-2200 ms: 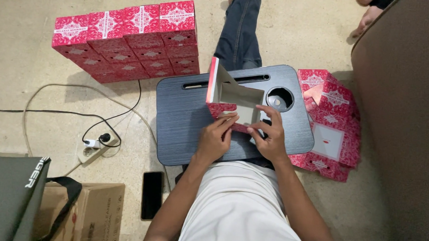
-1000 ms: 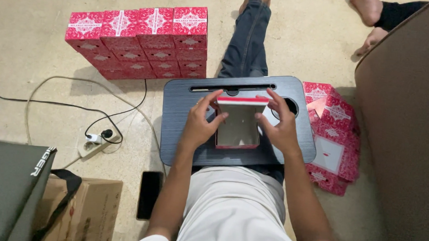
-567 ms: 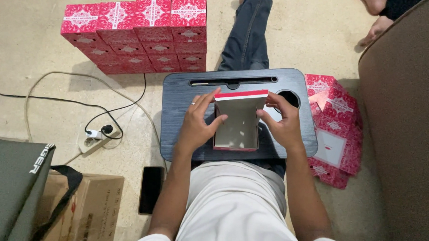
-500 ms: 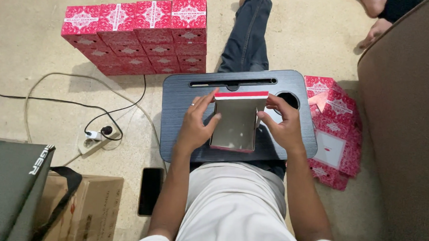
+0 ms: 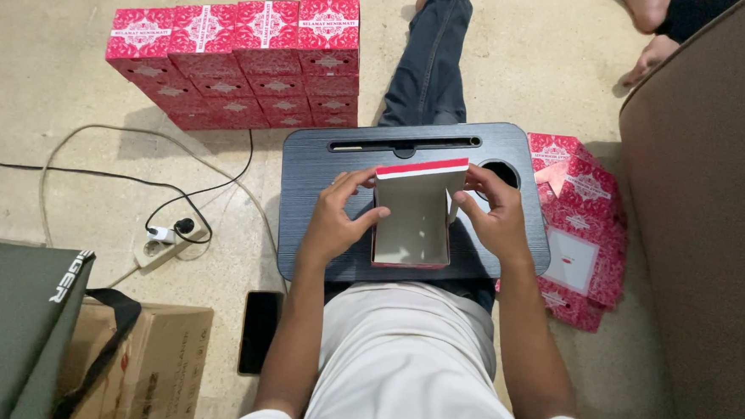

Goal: The person assembles small red and white patterned boxes by folding flat cardboard pieces on a grey tray. They fold the sides and tabs to form the box structure and then place the completed box on a stack of similar boxes.

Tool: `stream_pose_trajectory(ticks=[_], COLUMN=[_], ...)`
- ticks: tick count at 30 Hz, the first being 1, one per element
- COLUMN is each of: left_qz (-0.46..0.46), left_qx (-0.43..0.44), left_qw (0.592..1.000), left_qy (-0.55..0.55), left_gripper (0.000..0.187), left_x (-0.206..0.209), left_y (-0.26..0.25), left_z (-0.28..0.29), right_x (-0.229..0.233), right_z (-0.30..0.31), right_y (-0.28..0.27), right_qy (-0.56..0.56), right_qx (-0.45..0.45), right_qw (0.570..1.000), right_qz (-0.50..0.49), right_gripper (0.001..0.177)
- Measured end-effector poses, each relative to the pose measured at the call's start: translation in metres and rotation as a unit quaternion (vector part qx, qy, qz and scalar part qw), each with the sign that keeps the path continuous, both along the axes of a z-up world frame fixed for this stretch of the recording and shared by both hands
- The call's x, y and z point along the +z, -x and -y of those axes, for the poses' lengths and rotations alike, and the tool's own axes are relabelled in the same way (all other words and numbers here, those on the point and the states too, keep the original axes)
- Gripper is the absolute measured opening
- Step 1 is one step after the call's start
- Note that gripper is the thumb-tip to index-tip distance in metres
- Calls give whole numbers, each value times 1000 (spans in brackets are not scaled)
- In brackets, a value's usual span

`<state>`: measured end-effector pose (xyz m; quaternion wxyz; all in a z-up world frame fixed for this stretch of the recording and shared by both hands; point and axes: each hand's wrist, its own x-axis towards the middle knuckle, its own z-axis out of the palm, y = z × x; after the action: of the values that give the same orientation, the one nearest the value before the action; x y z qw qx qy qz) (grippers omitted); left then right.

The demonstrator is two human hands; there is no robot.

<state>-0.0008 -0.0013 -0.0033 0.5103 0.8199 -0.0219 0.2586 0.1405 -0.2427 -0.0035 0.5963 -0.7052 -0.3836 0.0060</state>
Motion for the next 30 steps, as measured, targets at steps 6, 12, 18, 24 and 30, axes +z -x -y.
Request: stream_pose_trajectory(ticks=[6,12,18,24,30], left_qz=[2,-2,-7,-10,-1], left_qx=[-19,-19,-23,-21,-24], left_qw=[1000,1000,1000,1000,1000], left_qy=[2,-9,2,3,1], left_gripper=[57,56,56,56,57], left_x=[11,12,15,12,14], left_y=[2,1,4,4,5], left_z=[3,2,3,4,2], right_x=[-7,-17,-20,-18,-17], right_z=[0,0,1,0,-1], right_y=[-6,-11,-13,-6,-10], right_qy=[-4,-18,-23,-25,-28], right_qx=[4,4,9,-1,-7], right_qw=[1000,1000,999,999,999], right_qz=[-1,-11,-21,-30,-28], right_gripper=[39,38,38,37,37])
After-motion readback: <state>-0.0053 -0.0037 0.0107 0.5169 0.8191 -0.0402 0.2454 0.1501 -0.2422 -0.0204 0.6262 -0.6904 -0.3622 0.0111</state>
